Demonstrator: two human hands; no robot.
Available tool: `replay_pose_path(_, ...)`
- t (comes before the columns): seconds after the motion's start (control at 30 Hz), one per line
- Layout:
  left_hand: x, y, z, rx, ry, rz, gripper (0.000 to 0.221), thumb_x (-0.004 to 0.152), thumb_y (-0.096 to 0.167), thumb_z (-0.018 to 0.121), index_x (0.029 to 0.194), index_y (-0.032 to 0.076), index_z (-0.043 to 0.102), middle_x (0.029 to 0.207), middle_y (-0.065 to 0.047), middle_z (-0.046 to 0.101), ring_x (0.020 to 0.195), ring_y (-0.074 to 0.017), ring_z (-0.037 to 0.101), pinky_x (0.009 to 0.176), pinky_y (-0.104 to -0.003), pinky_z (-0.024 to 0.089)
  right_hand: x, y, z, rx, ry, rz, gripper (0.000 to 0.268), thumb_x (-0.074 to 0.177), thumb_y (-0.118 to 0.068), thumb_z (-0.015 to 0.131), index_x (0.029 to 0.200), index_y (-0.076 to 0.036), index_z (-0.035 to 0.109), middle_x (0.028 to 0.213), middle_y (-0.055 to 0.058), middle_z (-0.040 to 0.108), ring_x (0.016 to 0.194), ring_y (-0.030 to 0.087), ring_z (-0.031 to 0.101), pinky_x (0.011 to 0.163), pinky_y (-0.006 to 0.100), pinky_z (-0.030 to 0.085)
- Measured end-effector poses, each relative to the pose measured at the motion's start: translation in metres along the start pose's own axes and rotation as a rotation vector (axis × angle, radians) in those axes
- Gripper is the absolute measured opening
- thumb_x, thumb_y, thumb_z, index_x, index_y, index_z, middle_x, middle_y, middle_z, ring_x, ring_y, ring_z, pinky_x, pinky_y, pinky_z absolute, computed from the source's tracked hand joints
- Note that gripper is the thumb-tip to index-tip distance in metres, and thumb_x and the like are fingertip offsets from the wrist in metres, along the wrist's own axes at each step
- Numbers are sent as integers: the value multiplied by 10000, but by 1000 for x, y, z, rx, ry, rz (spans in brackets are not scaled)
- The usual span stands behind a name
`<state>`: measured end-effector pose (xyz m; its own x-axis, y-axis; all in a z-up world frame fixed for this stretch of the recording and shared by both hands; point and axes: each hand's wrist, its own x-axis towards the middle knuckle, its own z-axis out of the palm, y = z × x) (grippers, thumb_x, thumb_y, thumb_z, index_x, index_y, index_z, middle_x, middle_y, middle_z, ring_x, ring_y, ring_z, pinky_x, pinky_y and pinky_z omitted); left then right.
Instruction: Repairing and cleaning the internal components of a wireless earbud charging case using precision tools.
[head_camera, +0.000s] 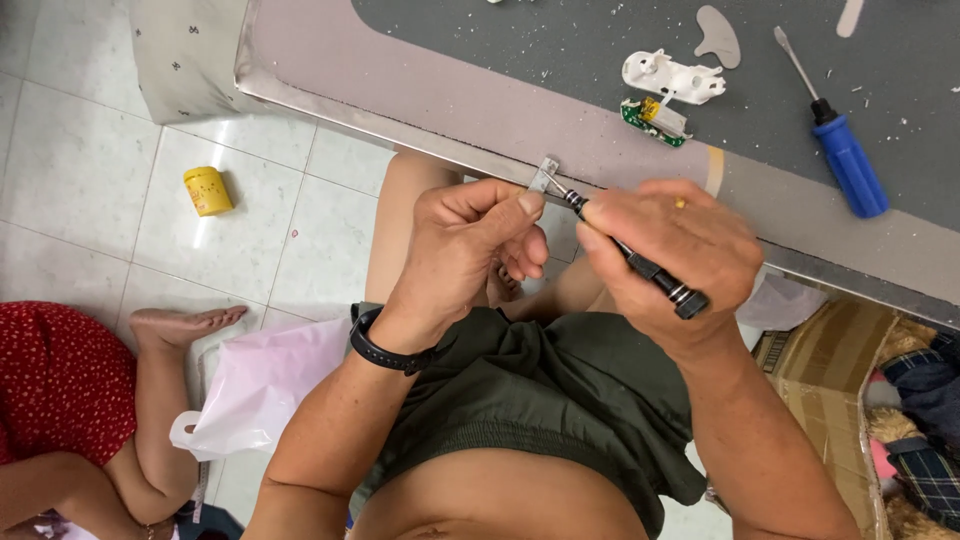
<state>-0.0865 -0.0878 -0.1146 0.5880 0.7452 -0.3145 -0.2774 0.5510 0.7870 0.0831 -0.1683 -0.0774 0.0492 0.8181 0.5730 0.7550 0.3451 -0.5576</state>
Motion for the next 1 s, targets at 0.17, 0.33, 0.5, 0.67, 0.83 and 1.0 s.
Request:
replay_pose_path(0.17, 0, -1, 1, -18, 4, -5, 158, 961, 117, 681, 881, -11, 726, 654, -92, 702, 506, -113, 620, 488, -199, 494, 0, -4, 3, -33, 60, 33, 206, 784, 207, 794, 940, 96, 718, 826, 135, 699, 718, 273, 627, 796, 404, 553)
replay_pose_path(0.33, 0, 0, 0, -35, 7, -12, 151, 962, 103, 680, 877, -14, 724, 652, -92, 701, 501, -111, 617, 490, -196, 501, -4, -1, 6, 2, 53, 5, 234, 775, 216, 819, 953, 97, 724, 825, 147, 727, 657, 215, 593, 849, 427, 574)
replay_pose_path(0.5, 0, -1, 1, -20, 15, -4, 154, 964, 99, 674, 897, -28, 730, 659, -97, 704, 511, -121, 627, 501, -201, 514, -8, 0, 6, -39, 39, 15, 215, 789, 168, 839, 949, 53, 754, 838, 118, 750, 709, 194, 653, 859, 425, 587)
replay_pose_path(0.67, 0, 1, 2, -33, 12, -6, 148, 960, 94, 676, 886, -23, 729, 658, -99, 701, 511, -122, 617, 504, -206, 510, -6, 0, 6, 13, 80, 31, 243, 789, 232, 808, 958, 92, 704, 828, 149, 721, 681, 225, 606, 869, 444, 577)
replay_pose_path(0.83, 0, 1, 2, -15, 15, -9, 146, 955, 102, 682, 883, -15, 729, 655, -96, 703, 505, -125, 624, 492, -205, 495, -7, 0, 5, 15, 91, 39, 247, 798, 242, 788, 966, 85, 697, 829, 147, 716, 660, 216, 570, 869, 448, 587)
replay_pose_path(1.0, -1, 2, 2, -4, 18, -7, 150, 963, 101, 674, 882, -12, 730, 652, -90, 703, 502, -118, 623, 488, -201, 492, -2, -4, 3, 1, 80, 48, 204, 793, 238, 765, 940, 113, 699, 844, 167, 723, 703, 263, 615, 868, 453, 591)
